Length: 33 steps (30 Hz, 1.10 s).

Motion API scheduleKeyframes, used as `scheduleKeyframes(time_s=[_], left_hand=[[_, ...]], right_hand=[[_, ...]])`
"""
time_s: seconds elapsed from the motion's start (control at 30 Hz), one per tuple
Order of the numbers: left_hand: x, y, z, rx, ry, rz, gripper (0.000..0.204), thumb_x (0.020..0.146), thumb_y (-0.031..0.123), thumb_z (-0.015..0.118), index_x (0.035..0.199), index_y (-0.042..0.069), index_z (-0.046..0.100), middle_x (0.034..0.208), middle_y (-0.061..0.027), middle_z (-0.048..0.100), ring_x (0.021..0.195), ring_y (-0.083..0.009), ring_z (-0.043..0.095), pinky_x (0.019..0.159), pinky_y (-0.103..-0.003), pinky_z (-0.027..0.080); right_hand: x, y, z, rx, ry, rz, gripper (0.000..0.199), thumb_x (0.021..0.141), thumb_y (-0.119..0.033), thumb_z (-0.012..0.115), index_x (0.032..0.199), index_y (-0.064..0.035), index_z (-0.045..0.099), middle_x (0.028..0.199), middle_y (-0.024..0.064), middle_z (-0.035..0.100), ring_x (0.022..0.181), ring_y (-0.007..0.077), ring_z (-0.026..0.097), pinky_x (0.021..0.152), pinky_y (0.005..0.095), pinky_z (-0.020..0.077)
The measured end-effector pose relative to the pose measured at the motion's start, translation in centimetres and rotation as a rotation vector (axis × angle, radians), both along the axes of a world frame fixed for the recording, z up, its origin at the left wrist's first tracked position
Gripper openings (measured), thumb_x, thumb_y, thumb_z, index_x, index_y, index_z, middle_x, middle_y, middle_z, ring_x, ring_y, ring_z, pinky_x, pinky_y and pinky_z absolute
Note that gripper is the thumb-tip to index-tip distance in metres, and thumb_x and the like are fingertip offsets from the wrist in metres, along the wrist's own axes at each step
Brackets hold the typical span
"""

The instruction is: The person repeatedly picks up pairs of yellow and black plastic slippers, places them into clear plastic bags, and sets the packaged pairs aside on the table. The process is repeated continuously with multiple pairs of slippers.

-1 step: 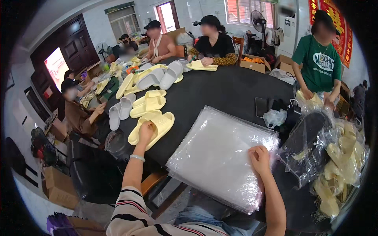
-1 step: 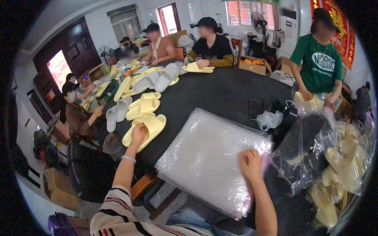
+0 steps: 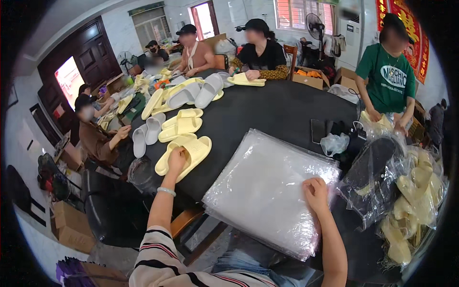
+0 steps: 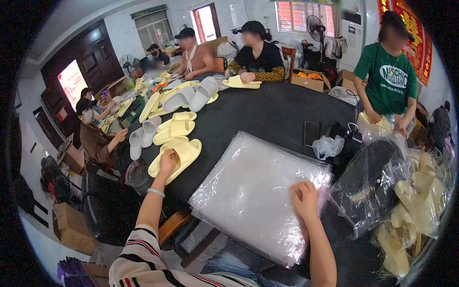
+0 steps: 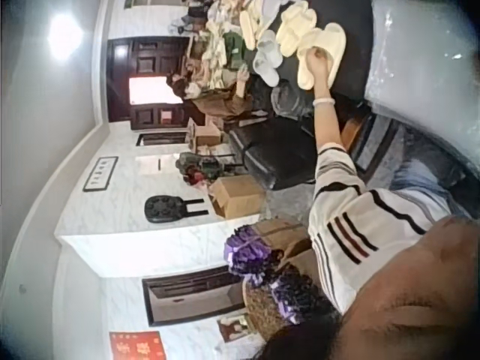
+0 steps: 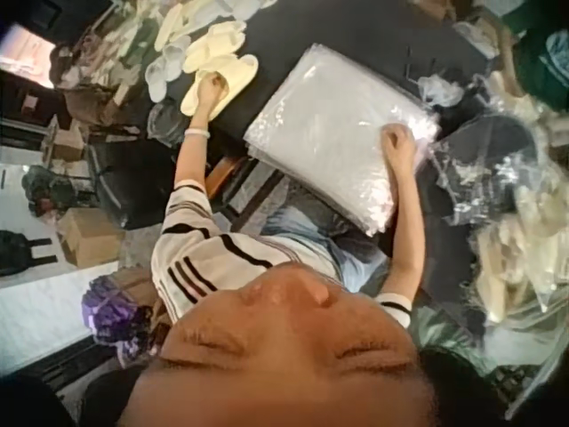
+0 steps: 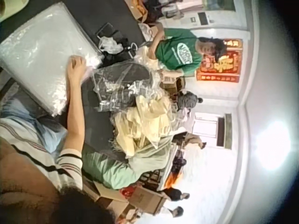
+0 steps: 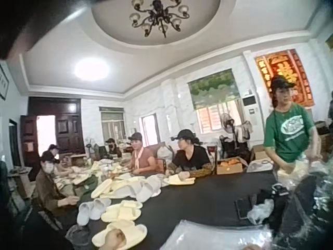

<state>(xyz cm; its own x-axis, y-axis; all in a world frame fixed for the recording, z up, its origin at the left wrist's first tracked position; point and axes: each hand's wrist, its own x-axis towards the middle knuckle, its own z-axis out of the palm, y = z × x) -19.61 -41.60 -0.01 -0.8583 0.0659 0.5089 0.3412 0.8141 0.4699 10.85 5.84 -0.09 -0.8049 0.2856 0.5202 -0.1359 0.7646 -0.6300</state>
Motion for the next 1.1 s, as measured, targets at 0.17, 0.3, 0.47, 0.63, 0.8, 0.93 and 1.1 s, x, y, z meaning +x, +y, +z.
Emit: scheduleKeyframes(time_s=[0.17, 0.3, 0.47, 0.63, 0.8, 0.93, 1.1], left_hand=[[-1.0, -2.6, -0.2, -0.024, -0.042, 0.111, 0.019, 0.086, 0.018, 0.055, 0.095, 0.008, 0.069, 0.096, -0.0176, 0.066, 0.089, -0.0374, 0.062, 0.076, -0.043, 0.049], [-1.4, -3.8, -0.6, -0.001, -0.001, 0.133, 0.02, 0.084, 0.023, 0.061, 0.095, 0.008, 0.07, 0.09, -0.0189, 0.066, 0.084, -0.0405, 0.062, 0.072, -0.046, 0.049], [-1.1, -2.7, -0.9, 0.011, 0.04, 0.084, 0.017, 0.084, 0.017, 0.06, 0.094, 0.005, 0.067, 0.092, -0.02, 0.065, 0.087, -0.0406, 0.061, 0.074, -0.047, 0.048], [-0.5, -4.2, -1.6, -0.089, 0.082, -0.053, 0.011, 0.078, 0.002, 0.051, 0.085, 0.001, 0.06, 0.086, -0.0183, 0.059, 0.086, -0.0392, 0.058, 0.075, -0.045, 0.046], [-0.8, -2.8, -1.7, -0.047, 0.13, -0.196, 0.008, 0.078, 0.0, 0.051, 0.081, 0.001, 0.059, 0.084, -0.0181, 0.058, 0.082, -0.039, 0.058, 0.072, -0.045, 0.047], [-1.3, -1.1, -0.9, -0.146, 0.053, -0.126, 0.014, 0.079, 0.001, 0.051, 0.087, 0.005, 0.061, 0.087, -0.0166, 0.059, 0.085, -0.0378, 0.059, 0.074, -0.045, 0.048], [-2.6, -0.8, -0.8, -0.177, 0.017, 0.047, 0.019, 0.079, 0.006, 0.054, 0.096, 0.008, 0.062, 0.092, -0.016, 0.06, 0.089, -0.0369, 0.06, 0.075, -0.047, 0.048]], right_hand=[[0.1, -0.1, 0.2, -0.005, -0.025, -0.01, 0.01, 0.075, -0.006, 0.066, 0.086, -0.007, 0.066, 0.09, 0.0117, 0.061, 0.093, 0.0312, 0.057, 0.082, 0.0391, 0.0454], [0.0, -0.1, 0.1, 0.025, 0.006, -0.019, 0.009, 0.076, -0.007, 0.066, 0.086, -0.0069, 0.067, 0.091, 0.0117, 0.062, 0.093, 0.0312, 0.057, 0.082, 0.0392, 0.0457], [0.1, 0.3, -0.4, 0.051, 0.049, -0.028, 0.01, 0.076, -0.009, 0.066, 0.086, -0.007, 0.067, 0.091, 0.0116, 0.062, 0.092, 0.0315, 0.058, 0.081, 0.0395, 0.0464], [0.1, 0.2, -0.5, 0.047, 0.036, -0.017, 0.011, 0.076, -0.01, 0.067, 0.086, -0.0073, 0.067, 0.092, 0.0113, 0.062, 0.092, 0.0319, 0.058, 0.082, 0.0397, 0.0464], [0.2, 0.0, -0.6, 0.051, 0.029, -0.029, 0.011, 0.076, -0.009, 0.066, 0.087, -0.0076, 0.067, 0.093, 0.0111, 0.062, 0.095, 0.0317, 0.057, 0.084, 0.0399, 0.0457], [0.6, 0.0, -0.4, 0.061, 0.027, -0.035, 0.012, 0.075, -0.008, 0.066, 0.088, -0.0077, 0.068, 0.093, 0.0112, 0.062, 0.095, 0.0317, 0.057, 0.085, 0.0401, 0.0455], [0.4, 0.1, -0.5, 0.049, 0.025, -0.014, 0.013, 0.076, -0.008, 0.066, 0.088, -0.007, 0.068, 0.093, 0.0117, 0.063, 0.096, 0.0316, 0.057, 0.085, 0.0401, 0.0457]])
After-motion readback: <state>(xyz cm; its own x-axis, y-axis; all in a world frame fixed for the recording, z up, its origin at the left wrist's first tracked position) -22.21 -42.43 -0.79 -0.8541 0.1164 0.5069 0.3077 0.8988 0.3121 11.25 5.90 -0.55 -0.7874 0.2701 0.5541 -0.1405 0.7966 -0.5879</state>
